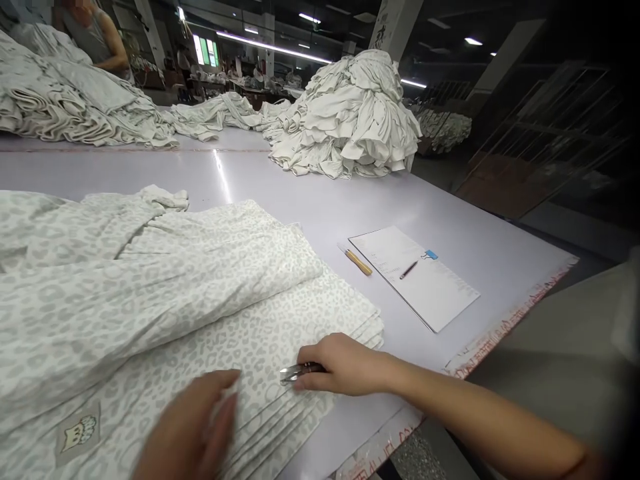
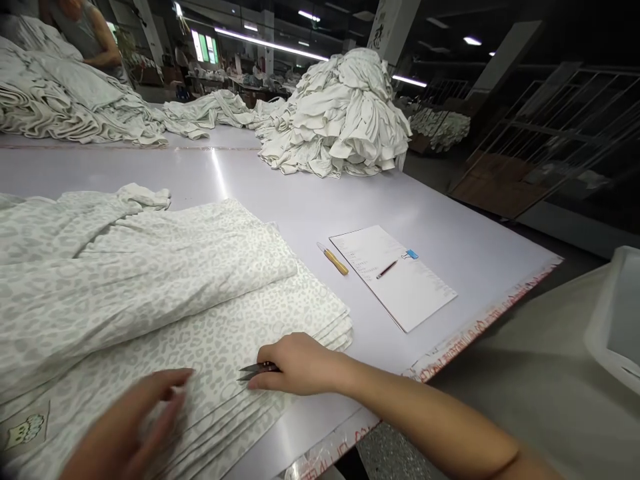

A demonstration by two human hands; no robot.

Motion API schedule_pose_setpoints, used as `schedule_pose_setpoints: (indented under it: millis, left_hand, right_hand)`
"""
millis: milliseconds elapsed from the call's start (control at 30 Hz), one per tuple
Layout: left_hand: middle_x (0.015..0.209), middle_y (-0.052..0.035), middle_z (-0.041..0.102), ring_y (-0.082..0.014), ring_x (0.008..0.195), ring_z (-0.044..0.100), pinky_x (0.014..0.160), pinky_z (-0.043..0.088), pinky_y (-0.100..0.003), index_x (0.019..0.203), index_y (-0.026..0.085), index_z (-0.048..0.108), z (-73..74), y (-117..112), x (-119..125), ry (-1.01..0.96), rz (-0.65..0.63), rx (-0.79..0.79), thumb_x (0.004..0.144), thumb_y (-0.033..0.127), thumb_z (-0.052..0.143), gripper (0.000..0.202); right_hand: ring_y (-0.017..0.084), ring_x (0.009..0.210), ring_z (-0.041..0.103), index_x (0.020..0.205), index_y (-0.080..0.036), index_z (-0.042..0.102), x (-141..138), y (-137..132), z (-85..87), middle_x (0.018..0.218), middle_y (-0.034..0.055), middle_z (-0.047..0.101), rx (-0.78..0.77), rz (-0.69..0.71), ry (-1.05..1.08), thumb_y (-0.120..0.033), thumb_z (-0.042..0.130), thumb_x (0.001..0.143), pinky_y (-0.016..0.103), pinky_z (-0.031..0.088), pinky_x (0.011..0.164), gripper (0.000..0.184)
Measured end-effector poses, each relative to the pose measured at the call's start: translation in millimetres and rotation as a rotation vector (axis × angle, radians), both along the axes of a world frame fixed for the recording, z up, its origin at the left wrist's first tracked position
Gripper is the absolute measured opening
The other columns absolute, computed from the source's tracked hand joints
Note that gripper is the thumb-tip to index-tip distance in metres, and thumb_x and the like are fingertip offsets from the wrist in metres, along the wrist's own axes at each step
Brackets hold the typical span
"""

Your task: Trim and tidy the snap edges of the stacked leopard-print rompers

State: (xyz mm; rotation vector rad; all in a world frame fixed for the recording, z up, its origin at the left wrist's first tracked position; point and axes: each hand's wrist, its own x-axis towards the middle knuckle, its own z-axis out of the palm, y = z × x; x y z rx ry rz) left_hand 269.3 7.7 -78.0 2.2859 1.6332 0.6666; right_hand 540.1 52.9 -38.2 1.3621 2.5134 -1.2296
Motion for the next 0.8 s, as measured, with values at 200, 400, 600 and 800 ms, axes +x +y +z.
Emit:
schedule_pose_setpoints:
  millis: [200,400,600,800]
  left_hand:
    - [0.084,-0.0016,0.058,-0.0155,0.075,0.055,0.064,0.047,-0.030,0.091,0.021,0.056,-4.5,1,74,0.177,-0.146,-0.225,0.088,0.015,0.031,0.025]
    - [0.072,0.0005,0.055,-0.0143,0.063,0.051,0.054,0.039,-0.026,0.079,0.019,0.057,-11.0,1,70,0.207,-0.188,-0.026,0.082,0.007,0.040,0.021]
    - [0.079,-0.0005,0.058,-0.0133,0.068,0.053,0.060,0.040,-0.026,0.087,0.020,0.057,-10.7,-7,70,-0.020,-0.138,0.038,0.087,0.016,0.038,0.019]
    - [0.079,0.0020,0.061,-0.0094,0.074,0.057,0.069,0.045,-0.018,0.075,0.023,0.058,28.5,-44,42,-0.462,-0.470,-0.394,0.085,0.025,0.049,0.014]
  right_hand:
    - [0.012,0.053,0.045,0.079,-0.018,0.058,-4,3,1.4,0.058,-0.0002,0.054,0.134,0.109,-0.151,-0.055,0.043,0.084,0.023,0.024,0.050,0.040]
    - [0.012,0.049,0.043,0.081,-0.018,0.058,-6,-2,1.0,0.053,-0.0011,0.051,0.196,0.116,-0.182,-0.053,0.040,0.086,0.023,0.023,0.048,0.039]
    - [0.013,0.053,0.046,0.078,-0.018,0.056,-8,-6,-3.5,0.056,0.0005,0.053,0.268,0.146,-0.179,-0.048,0.038,0.088,0.024,0.023,0.050,0.036]
    - [0.014,0.060,0.052,0.075,-0.020,0.052,-1,-9,-4.6,0.067,0.0005,0.058,0.089,0.033,-0.047,-0.051,0.040,0.086,0.024,0.030,0.052,0.035]
